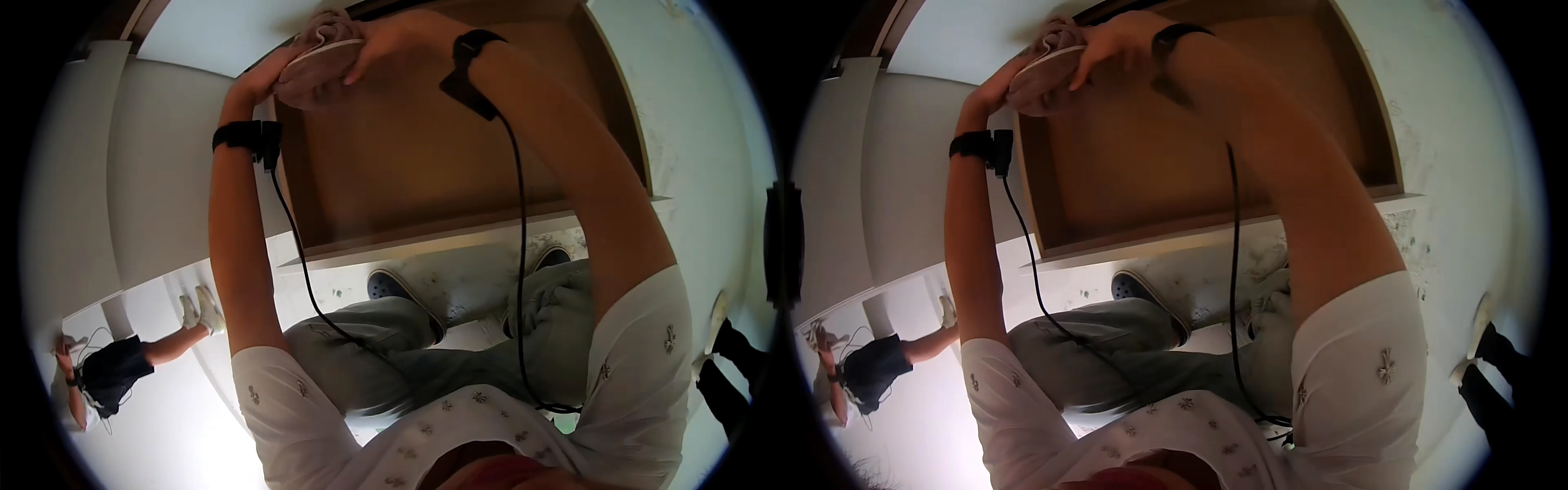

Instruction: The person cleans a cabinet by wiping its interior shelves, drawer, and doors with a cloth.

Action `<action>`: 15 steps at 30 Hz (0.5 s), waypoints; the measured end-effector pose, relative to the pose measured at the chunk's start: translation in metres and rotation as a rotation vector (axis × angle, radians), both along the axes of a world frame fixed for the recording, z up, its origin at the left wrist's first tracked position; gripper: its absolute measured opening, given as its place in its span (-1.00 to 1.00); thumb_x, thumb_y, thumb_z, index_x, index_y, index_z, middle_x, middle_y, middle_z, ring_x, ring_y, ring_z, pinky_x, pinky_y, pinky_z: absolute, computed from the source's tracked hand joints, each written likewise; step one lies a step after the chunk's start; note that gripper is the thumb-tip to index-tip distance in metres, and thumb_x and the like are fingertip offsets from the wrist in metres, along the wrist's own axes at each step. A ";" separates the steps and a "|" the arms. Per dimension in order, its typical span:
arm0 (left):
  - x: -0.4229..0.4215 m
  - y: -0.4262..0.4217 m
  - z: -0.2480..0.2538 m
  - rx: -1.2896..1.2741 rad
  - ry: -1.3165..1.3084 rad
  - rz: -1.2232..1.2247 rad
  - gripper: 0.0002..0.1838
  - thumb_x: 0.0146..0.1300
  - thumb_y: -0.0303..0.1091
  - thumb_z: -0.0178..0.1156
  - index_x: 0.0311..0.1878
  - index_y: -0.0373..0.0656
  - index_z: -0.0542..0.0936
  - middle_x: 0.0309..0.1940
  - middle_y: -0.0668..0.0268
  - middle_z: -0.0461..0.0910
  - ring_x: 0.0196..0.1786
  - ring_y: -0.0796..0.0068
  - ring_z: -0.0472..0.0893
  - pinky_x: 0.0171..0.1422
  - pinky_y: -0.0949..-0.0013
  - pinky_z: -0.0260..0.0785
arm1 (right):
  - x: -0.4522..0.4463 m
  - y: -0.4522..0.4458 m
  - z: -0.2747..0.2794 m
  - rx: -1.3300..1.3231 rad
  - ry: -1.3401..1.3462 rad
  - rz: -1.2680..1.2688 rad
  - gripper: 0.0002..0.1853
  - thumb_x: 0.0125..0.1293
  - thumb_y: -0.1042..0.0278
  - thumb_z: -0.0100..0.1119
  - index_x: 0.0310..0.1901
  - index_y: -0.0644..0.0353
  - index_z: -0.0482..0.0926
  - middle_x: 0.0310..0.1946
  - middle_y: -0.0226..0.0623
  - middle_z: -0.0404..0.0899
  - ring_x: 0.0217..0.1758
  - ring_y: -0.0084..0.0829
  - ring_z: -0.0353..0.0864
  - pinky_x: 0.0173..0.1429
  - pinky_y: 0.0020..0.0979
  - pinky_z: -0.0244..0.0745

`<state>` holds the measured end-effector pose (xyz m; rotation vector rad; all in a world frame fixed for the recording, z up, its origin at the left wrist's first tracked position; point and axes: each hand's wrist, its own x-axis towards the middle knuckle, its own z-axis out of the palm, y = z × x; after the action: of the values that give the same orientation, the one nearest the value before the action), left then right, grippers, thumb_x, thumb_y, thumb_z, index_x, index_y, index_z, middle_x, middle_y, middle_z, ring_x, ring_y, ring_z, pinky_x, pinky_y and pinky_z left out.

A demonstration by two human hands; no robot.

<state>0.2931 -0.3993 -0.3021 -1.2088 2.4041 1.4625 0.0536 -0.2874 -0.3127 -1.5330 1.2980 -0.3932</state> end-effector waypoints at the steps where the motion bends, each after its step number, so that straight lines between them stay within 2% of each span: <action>1: -0.022 0.010 0.013 0.129 0.091 0.189 -0.26 0.34 0.28 0.03 0.31 -0.18 0.44 0.12 0.25 0.57 0.06 0.44 0.59 0.13 0.39 0.46 | -0.003 0.003 0.007 0.001 0.029 -0.017 -0.14 0.12 0.06 0.42 0.43 -0.04 0.20 0.24 -0.24 0.44 0.25 -0.32 0.47 0.25 -0.30 0.47; 2: -0.039 0.017 0.024 0.262 0.173 0.376 -0.27 0.37 0.29 -0.01 0.29 -0.18 0.45 0.11 0.26 0.57 0.05 0.47 0.58 0.15 0.42 0.44 | -0.005 0.005 0.012 -0.060 -0.098 -0.091 -0.19 0.12 0.08 0.41 0.39 -0.01 0.27 0.23 -0.24 0.46 0.21 -0.31 0.49 0.23 -0.28 0.47; 3: -0.049 0.018 0.029 0.280 0.272 0.400 -0.26 0.38 0.31 -0.05 0.28 -0.19 0.45 0.11 0.27 0.57 0.03 0.49 0.58 0.18 0.45 0.41 | -0.006 0.005 0.014 -0.125 -0.229 -0.163 -0.25 0.12 0.10 0.40 0.35 0.02 0.34 0.21 -0.24 0.49 0.17 -0.31 0.52 0.20 -0.26 0.48; 4: -0.053 0.013 0.032 0.282 0.286 0.382 -0.26 0.38 0.31 -0.05 0.28 -0.19 0.45 0.11 0.27 0.57 0.03 0.49 0.58 0.18 0.45 0.41 | -0.006 -0.004 0.014 -0.132 -0.213 -0.176 -0.25 0.12 0.10 0.40 0.35 0.02 0.34 0.21 -0.24 0.49 0.17 -0.31 0.52 0.20 -0.26 0.48; 6: -0.055 -0.005 0.031 0.384 0.466 0.286 -0.23 0.36 0.34 -0.05 0.29 -0.19 0.45 0.12 0.26 0.57 0.04 0.46 0.58 0.20 0.42 0.41 | -0.013 -0.033 -0.004 -0.243 -0.274 -0.304 -0.28 -0.12 -0.13 0.48 0.05 0.19 0.62 -0.01 -0.16 0.65 0.07 -0.23 0.63 -0.03 -0.27 0.61; 7: -0.059 0.006 0.025 0.358 0.427 0.335 -0.24 0.39 0.32 -0.10 0.30 -0.20 0.44 0.11 0.27 0.57 0.04 0.41 0.58 0.22 0.37 0.40 | -0.014 -0.028 -0.015 -0.241 -0.267 -0.308 -0.28 -0.12 -0.13 0.48 0.05 0.19 0.62 -0.01 -0.16 0.65 0.07 -0.23 0.63 -0.03 -0.27 0.61; 8: -0.058 -0.004 0.007 0.362 0.439 0.331 -0.24 0.39 0.32 -0.10 0.30 -0.20 0.44 0.11 0.27 0.57 0.04 0.41 0.58 0.22 0.37 0.40 | -0.016 -0.025 -0.015 -0.356 -0.108 -0.354 -0.36 -0.11 -0.14 0.45 -0.06 0.19 0.67 -0.11 -0.18 0.68 0.00 -0.22 0.67 -0.04 -0.25 0.61; 9: -0.057 -0.024 -0.025 0.011 0.458 0.126 -0.23 0.39 0.33 -0.12 0.32 -0.19 0.43 0.07 0.25 0.60 0.02 0.38 0.59 0.20 0.32 0.41 | -0.020 -0.022 -0.015 -0.469 0.053 -0.397 -0.42 -0.10 -0.16 0.41 -0.17 0.18 0.71 -0.21 -0.19 0.71 -0.07 -0.21 0.70 -0.05 -0.23 0.60; 10: -0.056 -0.035 -0.042 -0.343 0.466 -0.078 -0.22 0.39 0.34 -0.15 0.33 -0.19 0.42 0.03 0.24 0.62 -0.01 0.36 0.61 0.17 0.28 0.43 | -0.023 -0.016 -0.009 -0.471 0.066 -0.395 -0.42 -0.10 -0.16 0.41 -0.17 0.18 0.71 -0.21 -0.19 0.71 -0.07 -0.21 0.70 -0.05 -0.23 0.60; 11: -0.060 -0.029 -0.037 -0.339 0.474 -0.073 -0.22 0.39 0.34 -0.15 0.33 -0.19 0.42 0.03 0.24 0.62 -0.01 0.36 0.61 0.17 0.28 0.43 | -0.028 -0.010 -0.004 -0.447 0.297 -0.259 -0.45 0.01 -0.14 0.33 -0.13 0.19 0.69 -0.16 -0.13 0.70 -0.05 -0.16 0.68 -0.01 -0.22 0.56; 12: -0.065 -0.017 -0.024 -0.285 0.031 -0.050 -0.21 0.38 0.36 -0.15 0.31 -0.18 0.44 -0.02 0.22 0.64 -0.04 0.35 0.62 0.13 0.24 0.44 | -0.033 -0.005 -0.004 -0.418 0.523 -0.114 -0.48 0.12 -0.12 0.26 -0.10 0.19 0.67 -0.11 -0.08 0.69 -0.04 -0.11 0.66 0.03 -0.21 0.53; 13: -0.068 -0.008 -0.019 -0.215 -0.415 -0.025 -0.20 0.37 0.37 -0.16 0.30 -0.18 0.45 -0.06 0.20 0.66 -0.07 0.35 0.63 0.09 0.20 0.46 | -0.039 -0.002 -0.015 -0.398 0.658 -0.026 -0.51 0.12 -0.10 0.25 -0.12 0.18 0.68 -0.12 -0.08 0.69 -0.05 -0.10 0.67 0.02 -0.21 0.54; 15: -0.052 -0.007 -0.033 -0.128 -0.471 -0.001 -0.20 0.35 0.40 -0.15 0.25 -0.16 0.48 -0.08 0.20 0.66 -0.13 0.36 0.64 0.02 0.22 0.48 | -0.043 0.028 -0.022 -0.392 0.945 0.190 -0.57 0.10 -0.05 0.25 -0.16 0.13 0.71 -0.17 -0.10 0.71 -0.07 -0.11 0.68 0.00 -0.23 0.56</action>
<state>0.2409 -0.4068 -0.3354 -1.3898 2.1910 0.8995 0.0107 -0.2594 -0.3349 -2.2902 1.8186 0.2719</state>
